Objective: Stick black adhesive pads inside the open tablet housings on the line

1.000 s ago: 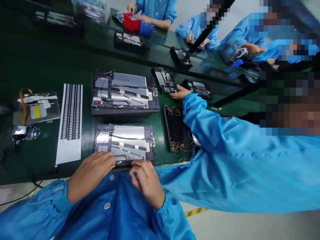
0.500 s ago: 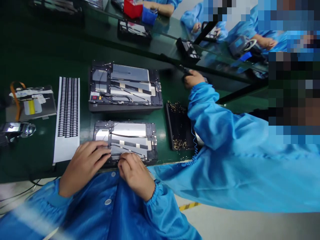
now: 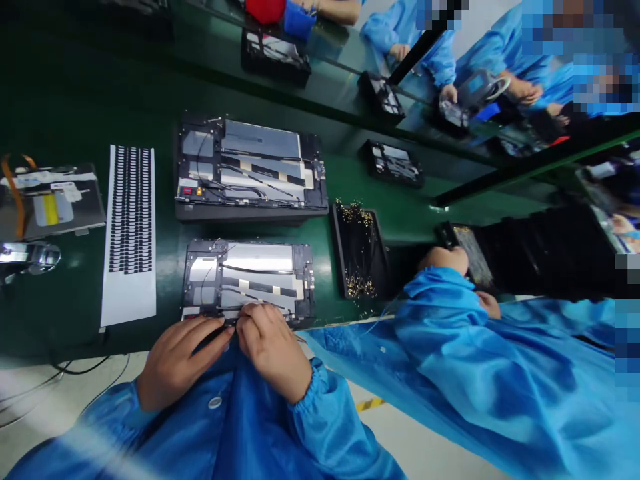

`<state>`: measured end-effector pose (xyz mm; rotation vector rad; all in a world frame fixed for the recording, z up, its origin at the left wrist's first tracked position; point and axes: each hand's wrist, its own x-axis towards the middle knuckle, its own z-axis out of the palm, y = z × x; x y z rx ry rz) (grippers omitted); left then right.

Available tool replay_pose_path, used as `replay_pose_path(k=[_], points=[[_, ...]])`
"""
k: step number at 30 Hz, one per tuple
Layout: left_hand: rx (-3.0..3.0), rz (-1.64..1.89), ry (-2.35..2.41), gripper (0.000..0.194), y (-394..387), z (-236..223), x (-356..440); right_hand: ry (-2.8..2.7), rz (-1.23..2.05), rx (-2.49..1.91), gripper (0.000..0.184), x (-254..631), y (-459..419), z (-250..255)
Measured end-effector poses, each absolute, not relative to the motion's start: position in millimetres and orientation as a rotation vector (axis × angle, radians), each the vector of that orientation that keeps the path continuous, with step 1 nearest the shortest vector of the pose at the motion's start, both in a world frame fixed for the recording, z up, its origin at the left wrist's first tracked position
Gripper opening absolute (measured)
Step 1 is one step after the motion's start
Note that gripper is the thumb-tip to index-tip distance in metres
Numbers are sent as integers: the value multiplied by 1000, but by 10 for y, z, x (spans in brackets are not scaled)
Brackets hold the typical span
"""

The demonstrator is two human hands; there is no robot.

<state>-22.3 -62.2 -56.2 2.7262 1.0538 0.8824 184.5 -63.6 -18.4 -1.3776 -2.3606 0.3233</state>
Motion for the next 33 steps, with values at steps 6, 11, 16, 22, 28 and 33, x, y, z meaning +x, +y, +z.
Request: replay_pose_path(k=[6,11,16,22,28,33], points=[[2817,857,1094,26,-598,-527,-188,-2232,453,-1338,10,1946,-679,-209],[2789,848,1128,27,-619,-542,-165,-2096,561,-1347,17,2063,-761,-277],[2774,908,1126,30,-618,-595,-161,-2108,527,-1370,15,2014,-745,-298],[2771,916,1124,27,-604,-576,-137,-2104,549,-1370,13,1988,-715,-269],[2782,907,1114,27,-587,-554,-122,-2156,455,-1360,16,1975,-695,-267],[2766,903,1132,22,-571,-530,-114,-2165,430,-1329,16,1966,-660,-258]])
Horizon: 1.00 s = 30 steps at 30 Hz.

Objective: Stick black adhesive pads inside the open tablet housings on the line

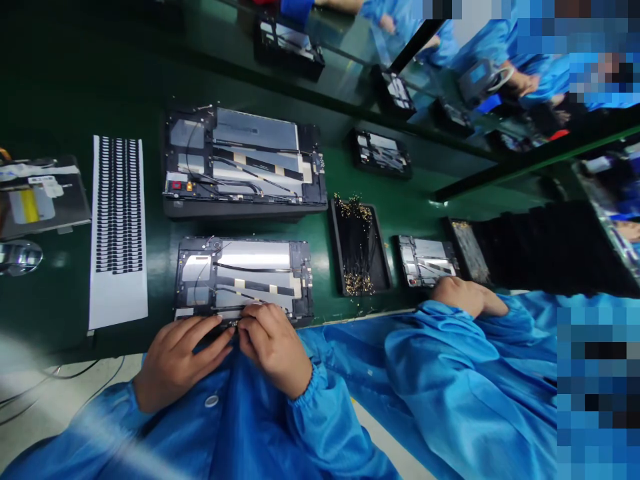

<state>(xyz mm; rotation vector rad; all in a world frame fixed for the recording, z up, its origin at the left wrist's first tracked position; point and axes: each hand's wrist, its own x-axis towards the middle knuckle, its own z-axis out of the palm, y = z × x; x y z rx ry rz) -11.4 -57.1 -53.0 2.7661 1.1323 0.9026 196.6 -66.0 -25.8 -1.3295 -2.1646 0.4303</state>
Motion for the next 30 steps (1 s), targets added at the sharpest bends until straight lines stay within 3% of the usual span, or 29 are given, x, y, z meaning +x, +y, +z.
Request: replay_pose_path(k=[7,14,19,26,30], points=[[2762,880,1126,24,-575,-546,-122,-2238,355,-1336,20,1973,-729,-304],[2691,967,1082,28,-660,-540,-211,-2288,236,-1300,49,2009,-954,-480],[2575,1101,1144,31,-823,-500,-498,-2354,220,-1263,57,2013,-1078,-521],[2371,1056,1734,30,-788,-421,-1103,-2124,475,-1336,39,1772,-688,-107],[2276,851,1796,38,-419,-467,-1263,-2408,554,-1082,21,1066,-3,49]])
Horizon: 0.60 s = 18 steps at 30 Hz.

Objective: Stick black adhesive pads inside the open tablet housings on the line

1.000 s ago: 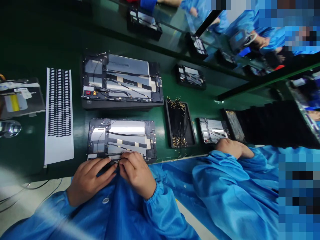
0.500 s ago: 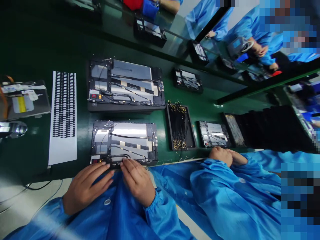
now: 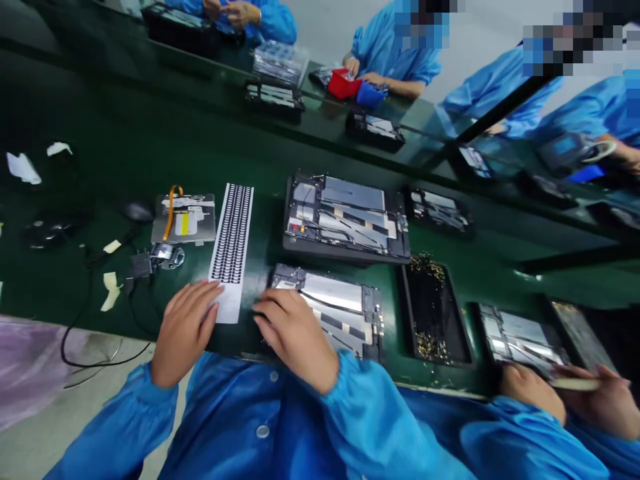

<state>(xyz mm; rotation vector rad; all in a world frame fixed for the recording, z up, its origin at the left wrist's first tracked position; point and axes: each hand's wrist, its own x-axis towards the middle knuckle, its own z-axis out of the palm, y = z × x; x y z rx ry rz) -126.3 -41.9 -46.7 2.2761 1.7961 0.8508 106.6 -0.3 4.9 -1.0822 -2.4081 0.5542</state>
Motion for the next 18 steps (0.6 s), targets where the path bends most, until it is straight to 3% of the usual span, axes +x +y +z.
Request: replay_pose_path(k=[4,13,18], points=[[2219,740,1763,46,-102,-603,-1311,-2798,437,-1118,9,417,554,-71],[2221,775,1779,51,-85,-730,-1342,-2879,318,-1234,17,62,636,-382],[2280,750,1741,50,-1,-751,-1430,-2633,624,-964,11,336,731,-58]])
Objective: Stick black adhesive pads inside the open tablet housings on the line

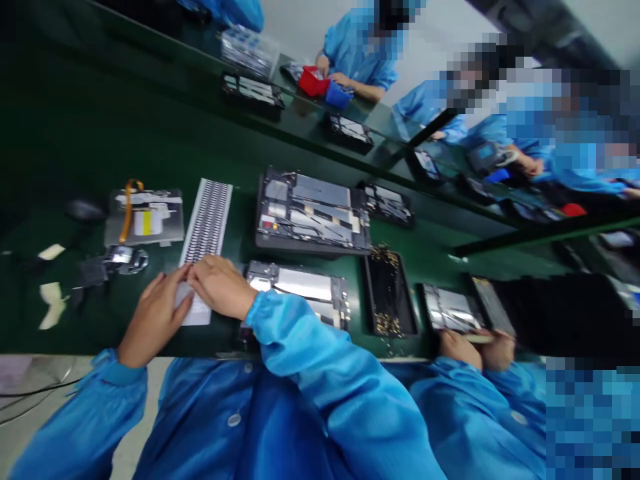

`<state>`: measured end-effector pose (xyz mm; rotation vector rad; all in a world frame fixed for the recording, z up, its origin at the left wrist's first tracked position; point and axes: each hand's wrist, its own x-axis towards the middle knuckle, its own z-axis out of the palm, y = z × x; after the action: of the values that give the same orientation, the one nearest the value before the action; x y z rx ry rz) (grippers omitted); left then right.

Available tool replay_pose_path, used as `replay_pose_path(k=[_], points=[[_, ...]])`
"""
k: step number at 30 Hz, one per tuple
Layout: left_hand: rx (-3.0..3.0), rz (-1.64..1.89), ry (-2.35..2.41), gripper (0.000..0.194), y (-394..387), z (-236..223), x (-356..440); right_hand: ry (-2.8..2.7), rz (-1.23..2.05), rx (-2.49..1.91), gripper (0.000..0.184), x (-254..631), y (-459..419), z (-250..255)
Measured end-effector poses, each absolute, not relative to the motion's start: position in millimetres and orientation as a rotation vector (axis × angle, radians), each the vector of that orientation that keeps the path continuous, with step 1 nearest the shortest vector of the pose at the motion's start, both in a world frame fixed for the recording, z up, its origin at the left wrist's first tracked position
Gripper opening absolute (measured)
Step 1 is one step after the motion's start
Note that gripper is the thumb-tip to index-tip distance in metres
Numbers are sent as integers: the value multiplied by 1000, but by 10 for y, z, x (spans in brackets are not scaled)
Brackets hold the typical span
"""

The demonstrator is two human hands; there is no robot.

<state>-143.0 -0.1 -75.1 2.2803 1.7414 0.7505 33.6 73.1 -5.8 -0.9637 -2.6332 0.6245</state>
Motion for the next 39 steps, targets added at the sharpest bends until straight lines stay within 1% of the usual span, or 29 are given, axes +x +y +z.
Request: replay_pose_path(k=[2,5,8,10,12,14,18,23,35,39], points=[[2337,733,1709,47,31,-737,-1451,-2348,736,-879,10,789,649,251],[2415,855,1760,38,-27,-620,-1332,-2044,633,-1077,7,1646,231,599],[2374,1121,1740,29,-271,-401,-927,-2023,563,-1328,10,2325,-351,533],[2437,1139,1464,29,-476,-290,-520,-2103,584,-1420,11,2562,-654,313],[2530,1063,1180,32,-637,-275,-93,-2182,570,-1461,9,2650,-825,92],[2601,1002,1030,34,-717,-354,262,-2234,503,-1474,9,2663,-877,-49],[2684,918,1005,32,-696,-588,598,-2304,380,-1458,10,2669,-807,-108],[2706,880,1032,30,-648,-662,609,-2374,330,-1431,14,2686,-726,-111],[2728,912,1004,33,-631,-644,625,-2433,280,-1504,17,2647,-701,-111],[2767,867,1018,32,-631,-648,630,-2474,270,-1519,16,2636,-707,-105]])
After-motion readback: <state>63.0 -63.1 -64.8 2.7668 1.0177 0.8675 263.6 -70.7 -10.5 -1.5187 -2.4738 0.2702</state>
